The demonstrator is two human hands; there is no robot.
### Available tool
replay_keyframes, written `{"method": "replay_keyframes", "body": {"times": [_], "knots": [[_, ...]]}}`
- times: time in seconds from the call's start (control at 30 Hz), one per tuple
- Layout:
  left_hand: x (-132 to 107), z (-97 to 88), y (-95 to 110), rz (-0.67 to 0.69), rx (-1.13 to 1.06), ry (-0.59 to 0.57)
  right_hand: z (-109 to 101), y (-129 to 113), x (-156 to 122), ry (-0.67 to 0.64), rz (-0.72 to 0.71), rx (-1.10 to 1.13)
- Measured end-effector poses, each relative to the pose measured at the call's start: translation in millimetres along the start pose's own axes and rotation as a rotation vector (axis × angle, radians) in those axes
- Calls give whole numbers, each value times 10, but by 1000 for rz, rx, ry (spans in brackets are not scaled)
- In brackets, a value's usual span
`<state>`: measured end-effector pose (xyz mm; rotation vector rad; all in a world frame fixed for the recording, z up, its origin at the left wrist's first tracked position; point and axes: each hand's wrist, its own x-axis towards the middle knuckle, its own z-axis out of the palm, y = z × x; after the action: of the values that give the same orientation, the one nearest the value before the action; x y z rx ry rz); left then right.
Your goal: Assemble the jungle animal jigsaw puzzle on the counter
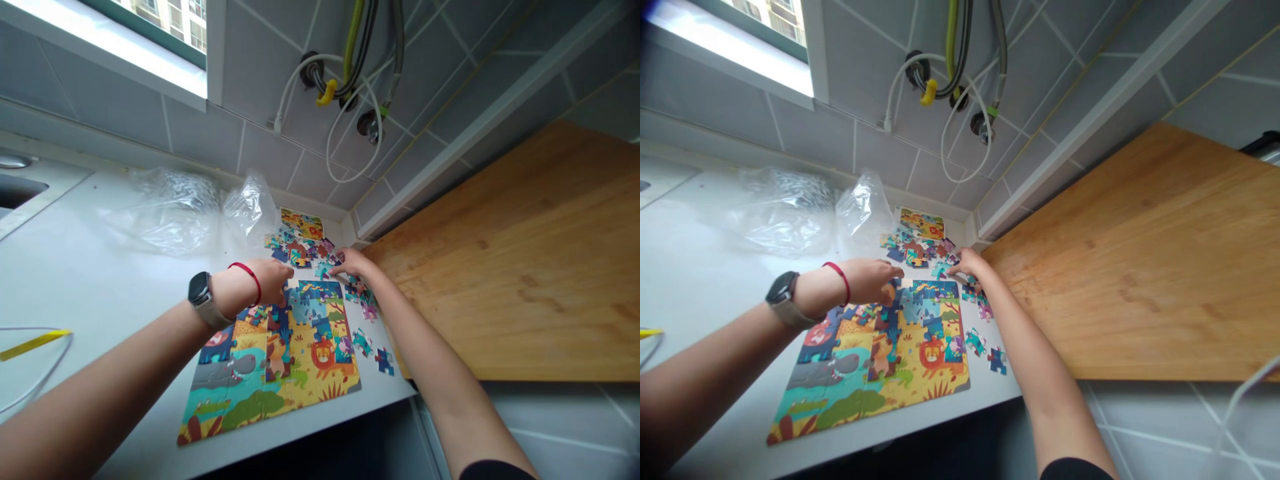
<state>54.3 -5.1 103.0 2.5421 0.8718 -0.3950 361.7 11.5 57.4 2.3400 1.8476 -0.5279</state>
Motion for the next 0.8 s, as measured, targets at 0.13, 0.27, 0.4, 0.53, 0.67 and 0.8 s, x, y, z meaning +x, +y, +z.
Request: {"method": "replay_keyframes", "body": {"times": [0.13, 0.27, 0.4, 0.53, 0.67, 0.8], "knots": [[58, 67, 40, -38, 22, -45, 75, 81, -56, 22, -4, 30], [83, 94, -14, -40, 12, -32, 36, 169, -118, 32, -8, 20], [106, 120, -62, -35, 11, -10, -25, 117, -161, 91, -64, -3], [108, 114, -56, -42, 10, -7, 18, -114, -125, 102, -201, 14], [101, 97, -48, -53, 14, -9, 151, -324, -20, 98, -304, 31], [88, 81, -51, -53, 9, -11, 265, -358, 25, 145, -330, 21]]}}
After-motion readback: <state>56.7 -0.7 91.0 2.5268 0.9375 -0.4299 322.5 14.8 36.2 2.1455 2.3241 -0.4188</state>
